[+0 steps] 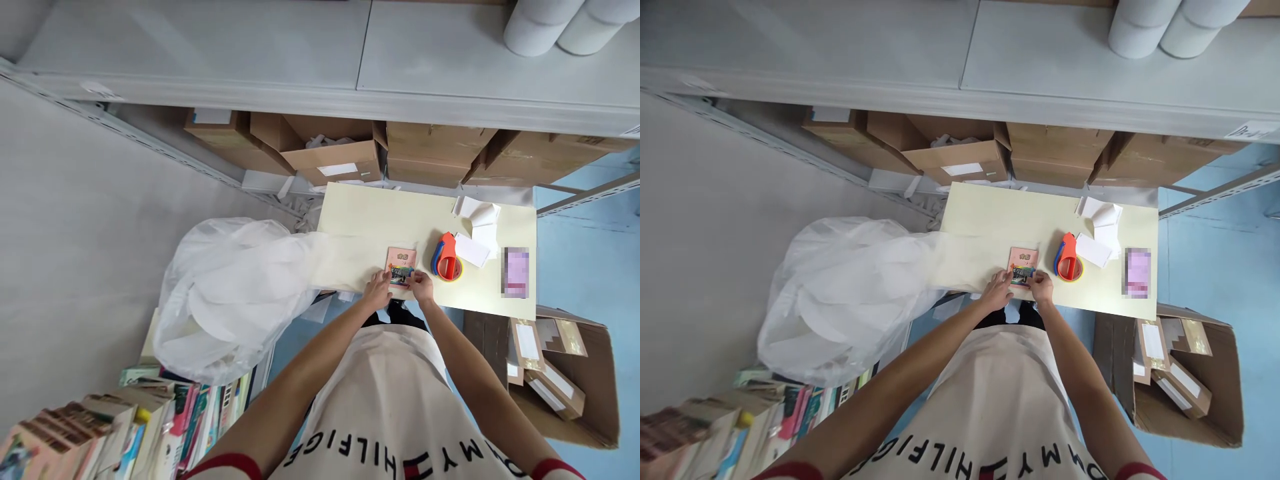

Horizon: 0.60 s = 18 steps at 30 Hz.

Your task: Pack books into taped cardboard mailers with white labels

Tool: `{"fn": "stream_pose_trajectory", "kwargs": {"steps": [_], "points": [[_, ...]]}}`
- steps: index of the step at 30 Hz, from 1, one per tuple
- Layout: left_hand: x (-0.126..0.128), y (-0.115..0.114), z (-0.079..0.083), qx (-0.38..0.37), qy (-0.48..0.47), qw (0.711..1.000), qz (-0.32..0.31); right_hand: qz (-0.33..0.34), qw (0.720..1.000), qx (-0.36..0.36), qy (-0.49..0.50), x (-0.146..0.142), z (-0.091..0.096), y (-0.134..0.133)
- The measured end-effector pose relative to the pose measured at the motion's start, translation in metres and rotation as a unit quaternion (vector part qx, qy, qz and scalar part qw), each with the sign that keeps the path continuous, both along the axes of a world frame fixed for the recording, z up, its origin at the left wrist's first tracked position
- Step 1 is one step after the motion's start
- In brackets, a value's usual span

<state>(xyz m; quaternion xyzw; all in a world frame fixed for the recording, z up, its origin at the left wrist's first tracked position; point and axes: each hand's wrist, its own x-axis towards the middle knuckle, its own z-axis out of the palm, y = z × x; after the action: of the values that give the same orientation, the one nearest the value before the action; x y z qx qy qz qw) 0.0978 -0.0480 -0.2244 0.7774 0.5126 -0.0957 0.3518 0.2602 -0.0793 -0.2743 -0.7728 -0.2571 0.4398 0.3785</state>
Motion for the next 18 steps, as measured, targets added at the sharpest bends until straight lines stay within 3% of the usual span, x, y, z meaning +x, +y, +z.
{"fn": "stream_pose_trajectory", "kwargs": {"steps": [11,14,18], "points": [[-0.005,-0.002,-0.023,-0.019,-0.097,0.995,0.025,0.024,0.995,-0.05,-0.087,-0.007,0.023,0.004],[0.011,0.001,-0.023,-0.055,-0.191,0.979,0.049,0.018,0.993,-0.037,-0.108,0.0,0.039,-0.005],[0.045,0.007,-0.01,-0.115,-0.315,0.938,0.088,0.026,0.989,-0.007,-0.146,0.008,0.059,-0.019]]}}
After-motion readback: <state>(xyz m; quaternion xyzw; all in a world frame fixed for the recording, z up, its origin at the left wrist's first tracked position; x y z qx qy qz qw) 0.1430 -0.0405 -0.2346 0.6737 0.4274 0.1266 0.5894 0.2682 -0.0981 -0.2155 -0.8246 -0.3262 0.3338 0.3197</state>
